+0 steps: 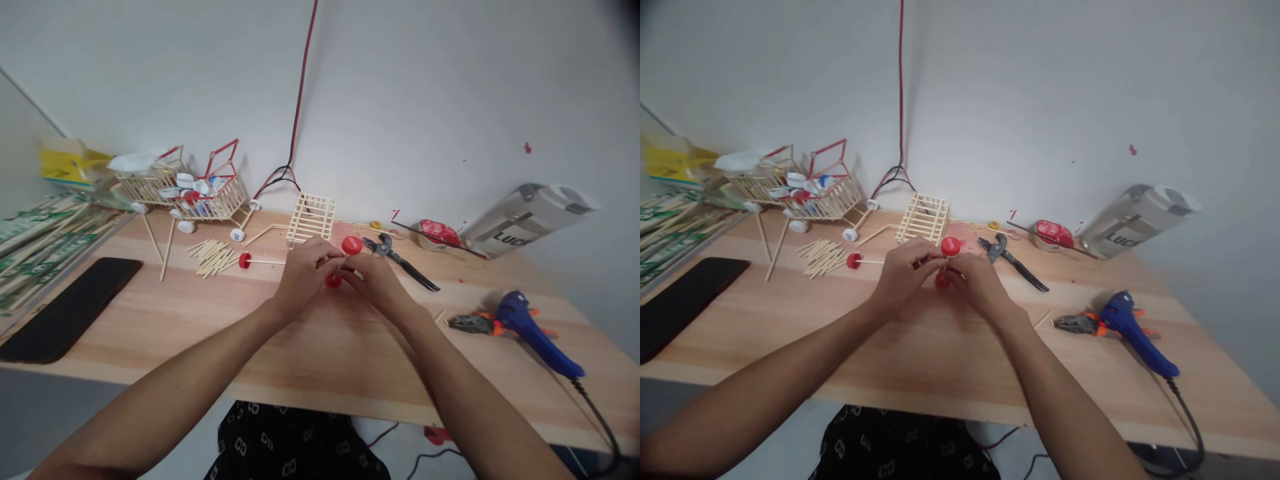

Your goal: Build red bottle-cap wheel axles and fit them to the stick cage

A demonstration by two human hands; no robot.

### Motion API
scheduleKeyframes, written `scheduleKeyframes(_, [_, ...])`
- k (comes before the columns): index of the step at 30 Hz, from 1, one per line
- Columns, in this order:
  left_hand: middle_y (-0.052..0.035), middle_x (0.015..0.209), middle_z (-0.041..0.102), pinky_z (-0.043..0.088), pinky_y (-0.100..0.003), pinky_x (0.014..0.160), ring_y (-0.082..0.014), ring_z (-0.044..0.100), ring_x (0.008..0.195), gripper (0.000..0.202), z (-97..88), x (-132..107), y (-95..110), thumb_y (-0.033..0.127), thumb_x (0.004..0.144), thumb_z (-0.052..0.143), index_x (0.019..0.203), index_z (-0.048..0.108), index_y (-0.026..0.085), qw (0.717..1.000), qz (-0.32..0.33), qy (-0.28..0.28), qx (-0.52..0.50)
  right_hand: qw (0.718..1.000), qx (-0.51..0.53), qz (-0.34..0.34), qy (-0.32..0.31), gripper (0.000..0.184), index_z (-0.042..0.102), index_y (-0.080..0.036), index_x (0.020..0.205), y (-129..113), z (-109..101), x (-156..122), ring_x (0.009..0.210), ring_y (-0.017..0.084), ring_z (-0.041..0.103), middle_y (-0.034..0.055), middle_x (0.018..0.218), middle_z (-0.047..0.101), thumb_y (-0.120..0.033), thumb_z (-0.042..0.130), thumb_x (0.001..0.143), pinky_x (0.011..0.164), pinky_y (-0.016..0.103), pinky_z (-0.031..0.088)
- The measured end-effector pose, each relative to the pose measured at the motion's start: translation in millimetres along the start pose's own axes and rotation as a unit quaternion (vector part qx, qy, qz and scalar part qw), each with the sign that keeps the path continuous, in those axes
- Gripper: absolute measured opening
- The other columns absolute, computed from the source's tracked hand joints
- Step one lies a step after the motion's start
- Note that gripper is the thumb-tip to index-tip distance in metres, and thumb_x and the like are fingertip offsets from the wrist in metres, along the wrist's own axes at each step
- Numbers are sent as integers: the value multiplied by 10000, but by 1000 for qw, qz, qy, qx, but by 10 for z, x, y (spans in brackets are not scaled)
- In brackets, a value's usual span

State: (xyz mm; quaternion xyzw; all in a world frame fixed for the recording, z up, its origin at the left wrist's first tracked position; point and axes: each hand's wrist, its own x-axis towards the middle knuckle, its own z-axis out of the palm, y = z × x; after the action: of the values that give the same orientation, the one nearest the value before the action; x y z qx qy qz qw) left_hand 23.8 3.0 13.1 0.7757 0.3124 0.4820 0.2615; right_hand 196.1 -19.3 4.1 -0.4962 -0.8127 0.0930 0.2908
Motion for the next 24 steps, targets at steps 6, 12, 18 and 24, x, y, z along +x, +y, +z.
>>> scheduleKeyframes(6, [-11,797,658,449,-262,707,-132,591,780,92,9,7,-13,96,802,641,797,693,173,1000,0,-5,6,1000,3,2,-2,175,660,-179,721,-16,12,5,664,129,571,16,717,678,-184,577,875,630,235,346])
scheduleKeyframes(12, [-9,777,656,444,-265,709,-131,589,761,98,10,8,-20,89,799,637,757,676,168,1000,0,-5,13,1000,7,-4,-3,198,663,-183,710,-16,15,10,649,124,570,12,707,677,-177,562,880,635,237,349])
scheduleKeyframes(18, [-16,800,667,451,-262,716,-126,588,753,84,18,3,-35,109,812,633,779,687,165,1000,2,-4,17,1000,18,0,-10,182,655,-184,705,-23,8,11,648,121,570,6,704,674,-163,576,867,632,230,359])
scheduleKeyframes(24, [-12,791,653,440,-265,710,-132,593,778,92,7,1,-28,94,803,636,772,681,167,1000,3,-13,13,1000,-3,9,-9,133,658,-181,733,-8,2,0,652,121,565,9,726,675,-159,599,849,632,232,355])
